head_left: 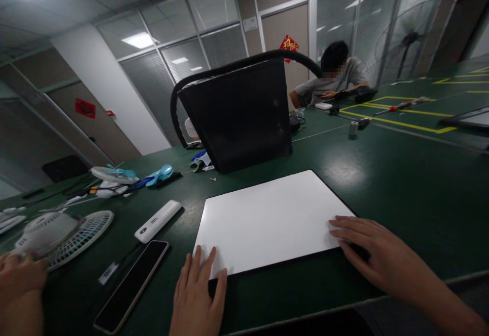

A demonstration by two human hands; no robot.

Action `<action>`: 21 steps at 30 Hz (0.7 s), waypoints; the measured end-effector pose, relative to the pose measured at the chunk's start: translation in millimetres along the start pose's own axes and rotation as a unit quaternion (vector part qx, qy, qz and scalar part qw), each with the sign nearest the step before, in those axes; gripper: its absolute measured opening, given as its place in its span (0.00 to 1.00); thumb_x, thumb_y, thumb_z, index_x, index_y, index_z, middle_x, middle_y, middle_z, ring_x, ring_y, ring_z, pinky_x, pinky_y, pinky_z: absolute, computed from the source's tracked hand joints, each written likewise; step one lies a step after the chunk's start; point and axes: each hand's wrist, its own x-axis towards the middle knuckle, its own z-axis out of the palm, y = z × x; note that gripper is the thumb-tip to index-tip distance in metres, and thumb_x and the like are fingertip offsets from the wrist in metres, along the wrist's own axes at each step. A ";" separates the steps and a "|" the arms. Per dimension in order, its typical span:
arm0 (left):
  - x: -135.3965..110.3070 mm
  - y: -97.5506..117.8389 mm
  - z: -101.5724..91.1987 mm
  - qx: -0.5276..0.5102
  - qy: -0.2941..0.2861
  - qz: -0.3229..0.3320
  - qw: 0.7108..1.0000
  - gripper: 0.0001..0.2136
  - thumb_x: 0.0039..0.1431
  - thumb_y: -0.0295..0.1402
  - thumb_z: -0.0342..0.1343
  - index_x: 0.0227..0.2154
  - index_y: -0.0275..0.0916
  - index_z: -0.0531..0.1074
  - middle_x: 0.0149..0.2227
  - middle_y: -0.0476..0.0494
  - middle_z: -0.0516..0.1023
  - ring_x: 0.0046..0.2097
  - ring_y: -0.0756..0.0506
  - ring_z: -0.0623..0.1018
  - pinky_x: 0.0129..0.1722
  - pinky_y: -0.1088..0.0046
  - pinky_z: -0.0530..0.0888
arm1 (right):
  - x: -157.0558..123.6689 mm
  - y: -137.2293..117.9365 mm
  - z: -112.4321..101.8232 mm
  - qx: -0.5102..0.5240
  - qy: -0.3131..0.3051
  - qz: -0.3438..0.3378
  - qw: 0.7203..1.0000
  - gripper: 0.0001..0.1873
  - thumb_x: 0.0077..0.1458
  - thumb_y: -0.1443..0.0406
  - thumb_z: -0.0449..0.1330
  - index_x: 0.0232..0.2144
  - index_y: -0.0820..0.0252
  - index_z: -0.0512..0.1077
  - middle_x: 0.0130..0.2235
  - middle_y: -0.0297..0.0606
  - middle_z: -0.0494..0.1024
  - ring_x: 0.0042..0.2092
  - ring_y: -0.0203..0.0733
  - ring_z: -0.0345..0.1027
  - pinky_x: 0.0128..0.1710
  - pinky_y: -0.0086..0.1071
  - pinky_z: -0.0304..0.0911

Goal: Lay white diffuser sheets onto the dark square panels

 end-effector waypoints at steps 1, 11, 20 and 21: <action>0.3 0.3 -0.3 0.001 -0.005 -0.001 1.000 0.29 0.71 0.52 0.47 0.67 0.46 0.74 0.75 0.36 0.65 0.77 0.27 0.60 0.71 0.34 0.63 | 0.0 0.3 0.5 -0.001 0.000 0.003 1.000 0.18 0.71 0.61 0.53 0.56 0.45 0.78 0.60 0.33 0.79 0.58 0.47 0.76 0.55 0.54 0.80; 1.4 8.8 -5.5 0.021 -0.057 -0.033 0.998 0.33 0.71 0.53 0.39 0.70 0.42 0.69 0.77 0.39 0.60 0.79 0.30 0.54 0.75 0.41 0.59 | -5.1 3.2 5.0 0.000 0.001 0.017 1.000 0.17 0.72 0.58 0.53 0.55 0.43 0.78 0.60 0.29 0.79 0.59 0.44 0.75 0.56 0.51 0.78; 1.3 6.7 3.8 0.063 0.057 -0.122 0.989 0.40 0.68 0.54 0.38 0.66 0.23 0.70 0.69 0.19 0.71 0.73 0.23 0.66 0.73 0.39 0.61 | -1.4 -1.7 -3.9 -0.082 0.095 0.163 0.979 0.24 0.73 0.53 0.49 0.54 0.60 0.77 0.55 0.45 0.80 0.52 0.54 0.76 0.52 0.56 0.76; 1.4 6.6 5.1 0.066 0.062 -0.126 0.988 0.40 0.68 0.54 0.38 0.65 0.22 0.71 0.68 0.18 0.73 0.72 0.23 0.68 0.73 0.40 0.60 | -2.3 -2.9 -4.2 -0.093 0.094 0.180 0.975 0.26 0.73 0.52 0.48 0.55 0.62 0.77 0.55 0.48 0.80 0.53 0.56 0.76 0.53 0.57 0.75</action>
